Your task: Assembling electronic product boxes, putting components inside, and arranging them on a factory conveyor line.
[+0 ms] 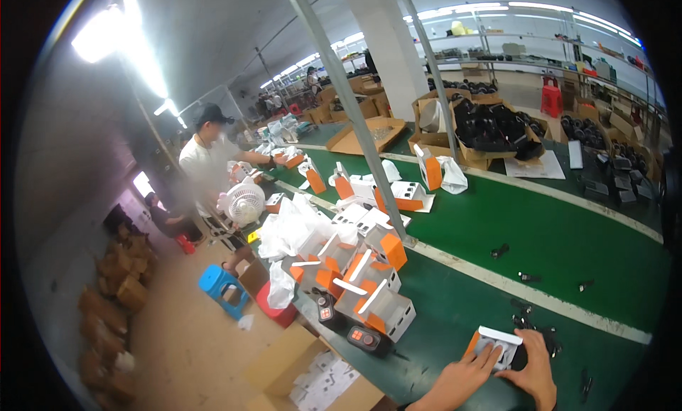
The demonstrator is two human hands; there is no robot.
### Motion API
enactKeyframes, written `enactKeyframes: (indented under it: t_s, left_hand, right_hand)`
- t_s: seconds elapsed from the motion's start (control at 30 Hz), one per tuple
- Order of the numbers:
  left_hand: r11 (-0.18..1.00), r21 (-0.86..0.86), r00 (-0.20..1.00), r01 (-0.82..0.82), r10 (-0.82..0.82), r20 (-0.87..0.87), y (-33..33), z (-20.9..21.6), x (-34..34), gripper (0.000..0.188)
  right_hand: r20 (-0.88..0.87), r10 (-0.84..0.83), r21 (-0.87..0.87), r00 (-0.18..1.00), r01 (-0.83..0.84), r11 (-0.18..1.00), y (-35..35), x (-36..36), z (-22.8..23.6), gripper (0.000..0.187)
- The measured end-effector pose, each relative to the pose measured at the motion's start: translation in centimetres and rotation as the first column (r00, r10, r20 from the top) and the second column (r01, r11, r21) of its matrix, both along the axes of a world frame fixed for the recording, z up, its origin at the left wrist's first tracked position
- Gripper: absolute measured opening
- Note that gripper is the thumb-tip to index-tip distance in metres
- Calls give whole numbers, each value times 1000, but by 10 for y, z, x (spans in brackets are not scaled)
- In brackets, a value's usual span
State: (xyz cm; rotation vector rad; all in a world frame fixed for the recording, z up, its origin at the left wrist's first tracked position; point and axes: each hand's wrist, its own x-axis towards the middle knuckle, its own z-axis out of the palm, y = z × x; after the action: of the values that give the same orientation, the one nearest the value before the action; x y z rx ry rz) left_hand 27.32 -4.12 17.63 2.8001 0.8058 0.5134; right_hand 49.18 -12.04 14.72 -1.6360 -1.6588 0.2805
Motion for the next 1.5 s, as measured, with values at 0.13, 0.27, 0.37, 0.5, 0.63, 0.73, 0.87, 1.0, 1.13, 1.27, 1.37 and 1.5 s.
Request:
enactKeyframes:
  t_s: [0.13, 0.27, 0.37, 0.5, 0.63, 0.73, 0.87, 1.0, 1.13, 1.27, 1.37, 1.5]
  left_hand:
    - [988, 144, 994, 64, -51, -92, 13, -3, 10, 43]
    - [994, 103, 999, -38, 37, 12, 20, 27, -7, 43]
    - [996, 80, 996, -32, 25, 87, 17, 18, 4, 41]
    - [987, 158, 990, 25, -46, 135, 14, 13, 2, 35]
    - [966, 248, 934, 73, -154, 322, 21, 1, -17, 28]
    - [954, 299, 943, 10, -108, 314, 26, -3, -28, 27]
    - [938, 346, 979, -11, -59, 193, 33, -3, -28, 26]
    - [965, 253, 977, 63, -111, 180, 30, -3, -37, 23]
    - [987, 115, 869, 112, -153, 470, 41, -14, -45, 28]
    - [939, -318, 692, 131, 143, 707, 54, -18, -21, 69]
    - [691, -685, 709, 233, 362, 606, 59, -18, -9, 69]
    - [512, -794, 606, 329, 530, 593, 59, -35, -11, 53]
  right_hand:
    - [116, -144, 116, 983, 131, 985, -9, 32, 7, 58]
    - [121, -319, 125, 940, 304, 944, 1, 52, 21, 31]
    - [197, -428, 96, 882, 417, 904, -34, 80, 14, 28]
    - [250, -429, 27, 868, 437, 899, -61, 86, 8, 26]
    - [228, -390, 44, 892, 391, 919, -38, 86, 7, 23]
    - [177, -361, 68, 916, 354, 933, -6, 92, -8, 17]
    - [338, -227, -197, 913, 305, 932, 21, 103, -21, 15]
    - [374, -184, -325, 909, 314, 892, 19, 101, -15, 16]
    - [310, -311, -112, 898, 359, 927, 13, 87, 8, 16]
    - [79, -415, 350, 907, 364, 863, -6, 20, 74, 14]
    - [163, -185, 430, 969, 99, 897, -11, -47, 84, 18]
    - [328, -219, 321, 919, 110, 941, 20, -63, 59, 24]
